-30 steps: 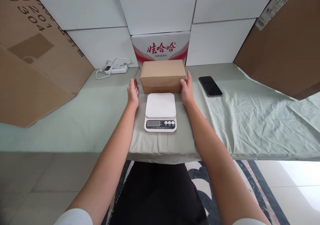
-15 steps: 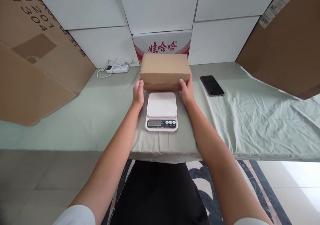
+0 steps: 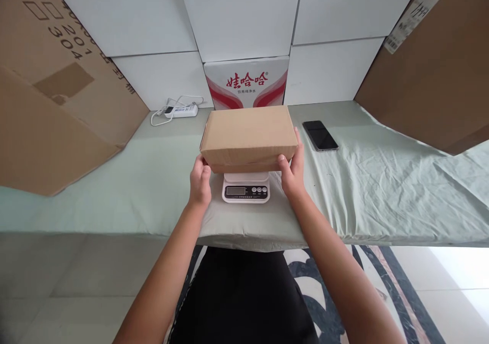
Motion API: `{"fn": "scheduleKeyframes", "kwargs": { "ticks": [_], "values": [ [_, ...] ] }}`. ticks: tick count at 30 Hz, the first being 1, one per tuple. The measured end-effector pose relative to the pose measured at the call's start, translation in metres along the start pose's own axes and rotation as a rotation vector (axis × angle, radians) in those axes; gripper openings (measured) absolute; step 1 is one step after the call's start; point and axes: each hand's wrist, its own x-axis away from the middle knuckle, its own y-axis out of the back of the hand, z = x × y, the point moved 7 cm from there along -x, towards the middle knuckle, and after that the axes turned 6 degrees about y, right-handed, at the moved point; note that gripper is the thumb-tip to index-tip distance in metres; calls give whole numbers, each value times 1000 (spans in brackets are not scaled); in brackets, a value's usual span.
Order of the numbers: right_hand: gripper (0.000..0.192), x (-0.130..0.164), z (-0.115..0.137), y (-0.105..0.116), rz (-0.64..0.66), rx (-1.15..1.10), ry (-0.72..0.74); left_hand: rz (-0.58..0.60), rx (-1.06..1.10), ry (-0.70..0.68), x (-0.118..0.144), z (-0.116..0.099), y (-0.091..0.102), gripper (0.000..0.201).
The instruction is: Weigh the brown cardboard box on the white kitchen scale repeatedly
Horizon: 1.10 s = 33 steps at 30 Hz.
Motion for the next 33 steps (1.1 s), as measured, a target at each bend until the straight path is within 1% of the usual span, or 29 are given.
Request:
{"fn": "scheduleKeyframes", "kwargs": {
  "ticks": [5,9,13,17,20,22,24,26,29,31,33],
  "values": [
    [89,2,1,-1,-25,17,7,4,-12,20,0,4,0,80],
    [82,2,6,0,-44,14,14,-5,-13,7,0,3,1,75],
    [79,2,10,2,-79,2,13,-5,-20,9,1,3,2,73],
    [79,1,14,4,-79,58,27,-3,-19,18,0,4,2,74],
    [77,1,16,7,-70,108,38,-24,-23,10,0,3,2,77],
    [76,3,15,7,-72,99,33,-32,-21,19,1,3,2,77],
    [76,4,14,7,-72,62,25,-16,-14,35,1,2,-1,77],
    [76,1,13,7,-69,22,25,11,-10,25,-2,-5,-3,78],
    [78,-19,20,8,-72,-22,101,18,5,-73,-19,-29,-1,77],
    [79,-43,28,6,-67,-30,188,6,34,-142,-41,-45,2,78],
    [80,-69,27,-3,-34,-22,225,-4,66,-163,-70,-49,1,79]
  ]
}}
